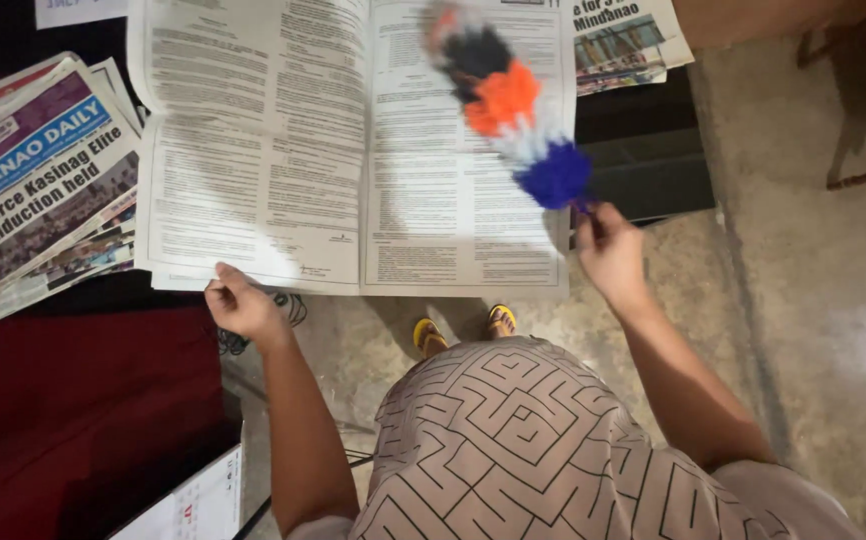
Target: Dusting individual pages of a newspaper and organizing stacks on a table using a feather duster.
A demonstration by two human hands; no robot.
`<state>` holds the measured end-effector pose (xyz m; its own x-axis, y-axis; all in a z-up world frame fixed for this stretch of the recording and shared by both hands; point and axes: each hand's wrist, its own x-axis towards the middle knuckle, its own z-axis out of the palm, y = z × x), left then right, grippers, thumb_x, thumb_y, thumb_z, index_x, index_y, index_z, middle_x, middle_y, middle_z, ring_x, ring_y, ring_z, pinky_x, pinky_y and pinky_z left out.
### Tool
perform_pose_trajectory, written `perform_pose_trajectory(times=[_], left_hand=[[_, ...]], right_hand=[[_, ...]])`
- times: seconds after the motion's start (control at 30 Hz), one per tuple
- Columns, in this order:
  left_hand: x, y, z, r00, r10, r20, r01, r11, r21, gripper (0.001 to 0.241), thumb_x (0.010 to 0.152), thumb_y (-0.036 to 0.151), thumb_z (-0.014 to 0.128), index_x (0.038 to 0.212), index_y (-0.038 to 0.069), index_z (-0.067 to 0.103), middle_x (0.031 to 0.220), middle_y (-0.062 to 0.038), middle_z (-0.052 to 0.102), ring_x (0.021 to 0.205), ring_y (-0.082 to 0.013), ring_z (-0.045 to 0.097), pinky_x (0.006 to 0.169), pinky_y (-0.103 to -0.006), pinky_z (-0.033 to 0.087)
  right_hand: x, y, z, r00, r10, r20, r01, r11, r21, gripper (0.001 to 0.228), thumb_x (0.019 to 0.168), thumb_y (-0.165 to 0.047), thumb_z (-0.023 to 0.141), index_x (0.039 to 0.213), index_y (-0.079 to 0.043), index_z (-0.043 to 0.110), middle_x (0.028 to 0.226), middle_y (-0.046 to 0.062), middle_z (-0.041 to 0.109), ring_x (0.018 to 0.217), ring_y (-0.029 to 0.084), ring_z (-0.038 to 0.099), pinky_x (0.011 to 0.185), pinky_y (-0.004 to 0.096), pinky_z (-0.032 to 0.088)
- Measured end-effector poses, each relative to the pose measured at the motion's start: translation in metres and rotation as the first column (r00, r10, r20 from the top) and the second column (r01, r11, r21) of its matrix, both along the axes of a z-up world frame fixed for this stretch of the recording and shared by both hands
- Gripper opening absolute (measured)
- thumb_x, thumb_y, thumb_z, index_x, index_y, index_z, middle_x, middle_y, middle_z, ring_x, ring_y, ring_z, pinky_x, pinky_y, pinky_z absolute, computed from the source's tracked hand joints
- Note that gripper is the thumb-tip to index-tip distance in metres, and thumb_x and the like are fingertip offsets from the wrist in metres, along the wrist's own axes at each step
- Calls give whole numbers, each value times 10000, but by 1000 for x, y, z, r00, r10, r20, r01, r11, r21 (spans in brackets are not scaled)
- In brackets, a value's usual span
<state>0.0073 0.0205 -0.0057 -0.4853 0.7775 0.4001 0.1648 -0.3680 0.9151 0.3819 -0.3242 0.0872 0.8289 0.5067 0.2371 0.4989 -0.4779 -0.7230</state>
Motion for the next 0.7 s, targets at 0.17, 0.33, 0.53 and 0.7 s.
perform_pose_trajectory(times=[0.17,0.33,0.53,0.7], left_hand=[[-11,-7,11,995,-70,65,78,989,-123,425,970,133,823,685,96,509,638,-41,610,623,-123,537,633,-233,466],[-54,20,-89,687,-393,610,429,898,96,204,970,102,601,795,46,513,741,-83,561,770,-192,550,832,-335,485],[-10,-15,5,988,-61,143,87,979,-185,384,969,95,785,764,94,460,679,-22,559,690,-126,526,699,-265,436],[-13,-8,-3,991,-24,131,56,966,-252,366,969,148,798,730,87,527,661,-44,593,680,-125,541,683,-255,456]], right_hand=[[-23,42,-25,694,654,300,-673,738,-52,94,855,-252,697,791,-215,639,708,8,624,621,256,623,643,364,543],[-4,127,-17,254,703,664,-712,600,-363,168,987,-206,585,832,-154,624,740,29,565,592,210,607,550,340,543],[16,178,64,805,523,281,-328,786,-524,409,837,-84,698,1225,29,640,1086,232,684,917,401,750,767,475,609],[-15,177,-6,310,761,570,-742,568,-355,188,906,-105,636,1065,-20,689,997,172,695,899,344,740,767,394,598]])
